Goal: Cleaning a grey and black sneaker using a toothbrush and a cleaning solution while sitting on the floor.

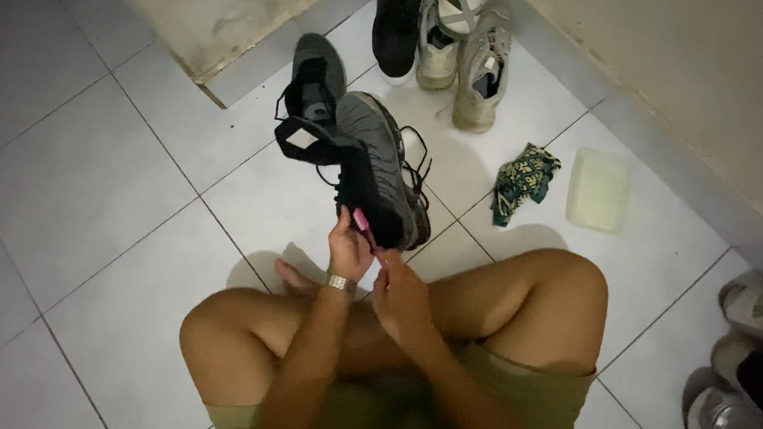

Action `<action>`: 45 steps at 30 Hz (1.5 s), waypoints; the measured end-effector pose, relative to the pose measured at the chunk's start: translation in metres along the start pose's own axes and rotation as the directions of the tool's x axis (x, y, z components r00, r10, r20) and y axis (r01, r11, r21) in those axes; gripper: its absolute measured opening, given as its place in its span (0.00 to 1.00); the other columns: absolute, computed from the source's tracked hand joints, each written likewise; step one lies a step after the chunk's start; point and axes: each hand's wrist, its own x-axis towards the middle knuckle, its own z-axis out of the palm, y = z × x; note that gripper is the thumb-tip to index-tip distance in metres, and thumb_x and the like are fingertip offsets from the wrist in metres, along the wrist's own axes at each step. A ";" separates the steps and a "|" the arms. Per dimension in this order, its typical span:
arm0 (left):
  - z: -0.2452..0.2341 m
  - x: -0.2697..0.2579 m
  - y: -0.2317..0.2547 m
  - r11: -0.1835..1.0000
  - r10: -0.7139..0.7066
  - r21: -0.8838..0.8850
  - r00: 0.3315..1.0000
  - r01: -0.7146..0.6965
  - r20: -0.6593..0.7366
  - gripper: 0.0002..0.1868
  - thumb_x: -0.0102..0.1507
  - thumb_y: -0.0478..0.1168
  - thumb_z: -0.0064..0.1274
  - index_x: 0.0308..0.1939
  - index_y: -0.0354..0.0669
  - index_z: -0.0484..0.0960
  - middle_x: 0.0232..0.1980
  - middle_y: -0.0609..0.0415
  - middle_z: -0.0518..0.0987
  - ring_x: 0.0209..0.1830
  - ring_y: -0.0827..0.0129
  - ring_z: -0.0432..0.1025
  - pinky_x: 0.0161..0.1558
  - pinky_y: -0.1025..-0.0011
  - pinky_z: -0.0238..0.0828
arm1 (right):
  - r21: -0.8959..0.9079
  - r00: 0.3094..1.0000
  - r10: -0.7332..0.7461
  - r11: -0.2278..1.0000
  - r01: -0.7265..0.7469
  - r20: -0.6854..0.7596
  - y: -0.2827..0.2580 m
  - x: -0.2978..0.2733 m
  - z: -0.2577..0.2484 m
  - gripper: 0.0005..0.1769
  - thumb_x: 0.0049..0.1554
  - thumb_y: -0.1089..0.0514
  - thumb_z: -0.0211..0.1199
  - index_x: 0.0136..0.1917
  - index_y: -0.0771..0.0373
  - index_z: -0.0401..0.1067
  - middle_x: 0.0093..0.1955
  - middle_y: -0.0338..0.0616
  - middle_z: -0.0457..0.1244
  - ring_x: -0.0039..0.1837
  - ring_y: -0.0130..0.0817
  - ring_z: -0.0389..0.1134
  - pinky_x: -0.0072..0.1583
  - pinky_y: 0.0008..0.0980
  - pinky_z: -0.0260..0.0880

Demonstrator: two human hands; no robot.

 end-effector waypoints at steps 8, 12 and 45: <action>-0.161 0.080 -0.040 0.997 0.070 -0.028 0.992 -0.073 -0.103 0.24 0.67 0.60 0.51 0.44 0.42 0.84 0.42 0.51 0.83 0.48 0.61 0.77 0.62 0.61 0.71 | -0.062 0.995 0.099 0.993 -0.098 0.023 0.005 0.014 0.035 0.09 0.61 0.61 0.46 0.53 0.61 0.63 0.39 0.59 0.65 0.44 0.60 0.71 0.47 0.54 0.73; -0.016 0.011 -0.005 0.995 0.041 -0.084 0.995 -0.049 -0.092 0.26 0.65 0.62 0.52 0.41 0.42 0.85 0.37 0.46 0.84 0.43 0.58 0.79 0.58 0.60 0.74 | -0.284 0.851 -0.466 0.873 0.397 -0.244 0.022 -0.007 0.045 0.08 0.63 0.66 0.46 0.41 0.59 0.60 0.30 0.47 0.53 0.33 0.47 0.60 0.38 0.35 0.63; -0.022 0.025 0.002 0.998 0.063 0.011 0.990 -0.062 -0.129 0.23 0.63 0.62 0.56 0.51 0.53 0.83 0.44 0.57 0.85 0.41 0.71 0.79 0.46 0.80 0.74 | 0.204 0.989 0.131 0.973 -0.113 -0.075 -0.005 0.030 0.065 0.19 0.58 0.61 0.53 0.62 0.63 0.70 0.53 0.66 0.69 0.57 0.65 0.72 0.57 0.56 0.74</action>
